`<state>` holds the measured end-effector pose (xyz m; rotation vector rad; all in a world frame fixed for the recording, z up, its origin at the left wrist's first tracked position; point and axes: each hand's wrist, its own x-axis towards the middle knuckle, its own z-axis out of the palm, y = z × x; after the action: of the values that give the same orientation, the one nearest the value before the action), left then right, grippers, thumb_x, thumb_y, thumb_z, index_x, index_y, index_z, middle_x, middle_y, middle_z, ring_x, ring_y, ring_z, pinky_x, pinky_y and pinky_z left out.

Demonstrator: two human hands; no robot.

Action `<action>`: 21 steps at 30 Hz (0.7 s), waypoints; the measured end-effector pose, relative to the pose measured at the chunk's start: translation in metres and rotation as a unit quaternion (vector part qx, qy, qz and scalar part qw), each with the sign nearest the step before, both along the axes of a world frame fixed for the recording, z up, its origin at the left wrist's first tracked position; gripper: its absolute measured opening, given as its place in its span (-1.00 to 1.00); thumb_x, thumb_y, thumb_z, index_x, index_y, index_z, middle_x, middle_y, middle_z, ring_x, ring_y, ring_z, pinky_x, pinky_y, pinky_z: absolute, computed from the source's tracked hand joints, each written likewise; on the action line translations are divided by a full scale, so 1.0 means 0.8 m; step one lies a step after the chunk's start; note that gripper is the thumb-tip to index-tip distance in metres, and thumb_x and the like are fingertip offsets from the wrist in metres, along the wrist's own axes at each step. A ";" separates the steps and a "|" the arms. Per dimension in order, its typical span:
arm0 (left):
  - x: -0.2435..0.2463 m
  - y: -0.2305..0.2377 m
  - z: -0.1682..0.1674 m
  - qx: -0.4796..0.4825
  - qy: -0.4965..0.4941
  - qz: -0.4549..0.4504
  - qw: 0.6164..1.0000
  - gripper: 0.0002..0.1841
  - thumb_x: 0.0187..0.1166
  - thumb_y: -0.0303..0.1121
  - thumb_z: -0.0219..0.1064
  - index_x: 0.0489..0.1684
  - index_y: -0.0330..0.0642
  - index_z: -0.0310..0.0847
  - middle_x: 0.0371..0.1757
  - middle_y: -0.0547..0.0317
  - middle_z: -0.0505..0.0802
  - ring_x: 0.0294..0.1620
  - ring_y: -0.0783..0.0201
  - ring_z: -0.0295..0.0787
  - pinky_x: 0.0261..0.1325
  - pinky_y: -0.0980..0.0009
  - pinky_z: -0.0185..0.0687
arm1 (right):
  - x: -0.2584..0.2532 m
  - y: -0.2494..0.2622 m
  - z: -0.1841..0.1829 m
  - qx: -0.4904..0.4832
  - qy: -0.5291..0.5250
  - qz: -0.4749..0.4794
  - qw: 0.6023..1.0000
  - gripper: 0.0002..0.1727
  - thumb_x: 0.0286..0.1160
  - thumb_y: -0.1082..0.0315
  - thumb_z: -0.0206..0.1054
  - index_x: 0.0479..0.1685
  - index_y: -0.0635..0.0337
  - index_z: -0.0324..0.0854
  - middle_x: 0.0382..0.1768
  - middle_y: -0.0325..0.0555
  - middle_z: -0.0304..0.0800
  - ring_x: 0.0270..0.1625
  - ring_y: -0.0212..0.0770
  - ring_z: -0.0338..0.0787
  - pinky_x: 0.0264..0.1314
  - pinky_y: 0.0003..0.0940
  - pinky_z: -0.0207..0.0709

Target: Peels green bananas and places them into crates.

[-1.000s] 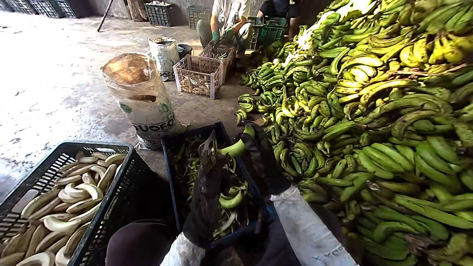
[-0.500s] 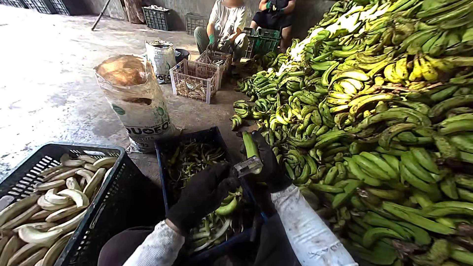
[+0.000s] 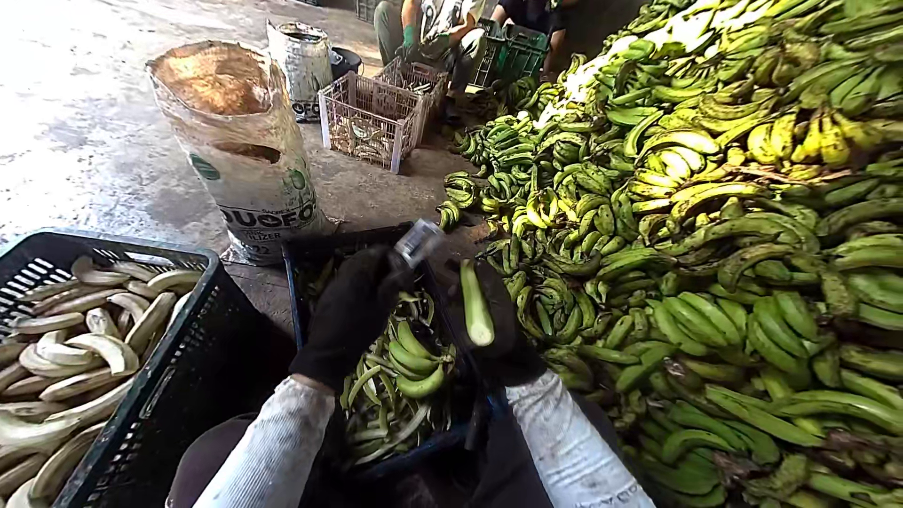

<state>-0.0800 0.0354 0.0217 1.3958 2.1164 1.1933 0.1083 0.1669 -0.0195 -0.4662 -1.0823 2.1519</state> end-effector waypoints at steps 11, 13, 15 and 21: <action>0.009 0.003 -0.024 -0.037 0.119 0.006 0.992 -0.49 0.61 -0.11 0.39 0.57 0.09 0.56 0.20 -0.21 0.79 0.16 -0.27 0.76 0.14 -0.32 0.61 | -0.011 -0.025 -0.024 0.093 0.035 0.065 0.993 -0.73 0.71 0.13 0.18 0.01 0.08 0.68 -0.37 -0.19 0.82 -0.56 -0.44 0.73 -0.54 -0.55 0.65; -0.010 0.002 -0.018 -0.018 0.081 0.056 0.995 -0.46 0.66 0.03 0.34 0.55 0.00 0.53 0.22 -0.21 0.77 0.14 -0.23 0.77 0.13 -0.33 0.64 | -0.014 -0.033 -0.017 0.044 0.009 0.060 0.997 -0.60 0.78 0.10 -0.01 0.09 0.17 0.65 -0.40 -0.12 0.81 -0.56 -0.37 0.73 -0.53 -0.49 0.68; -0.008 -0.010 -0.012 0.015 0.027 0.035 0.999 -0.46 0.70 0.07 0.26 0.57 0.02 0.51 0.23 -0.05 0.78 0.09 -0.03 0.79 0.11 -0.20 0.68 | -0.012 -0.028 -0.010 0.072 -0.015 -0.012 0.997 -0.56 0.82 0.04 -0.05 0.26 0.11 0.62 -0.33 -0.13 0.80 -0.44 -0.36 0.77 -0.42 -0.46 0.73; 0.062 -0.037 -0.028 0.057 0.003 -0.105 0.993 -0.36 0.69 0.23 0.09 0.56 0.02 0.57 0.22 0.07 0.83 0.16 0.15 0.80 0.22 0.01 0.72 | -0.027 -0.002 0.028 0.209 -0.057 -0.322 0.922 -0.52 0.76 -0.03 0.05 0.53 -0.07 0.44 0.08 -0.27 0.71 0.00 -0.41 0.73 0.02 -0.34 0.70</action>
<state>-0.0306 0.0060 -0.0010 1.6280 1.8739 1.2418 0.0865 0.1654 0.0030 -0.6404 -1.2041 1.2930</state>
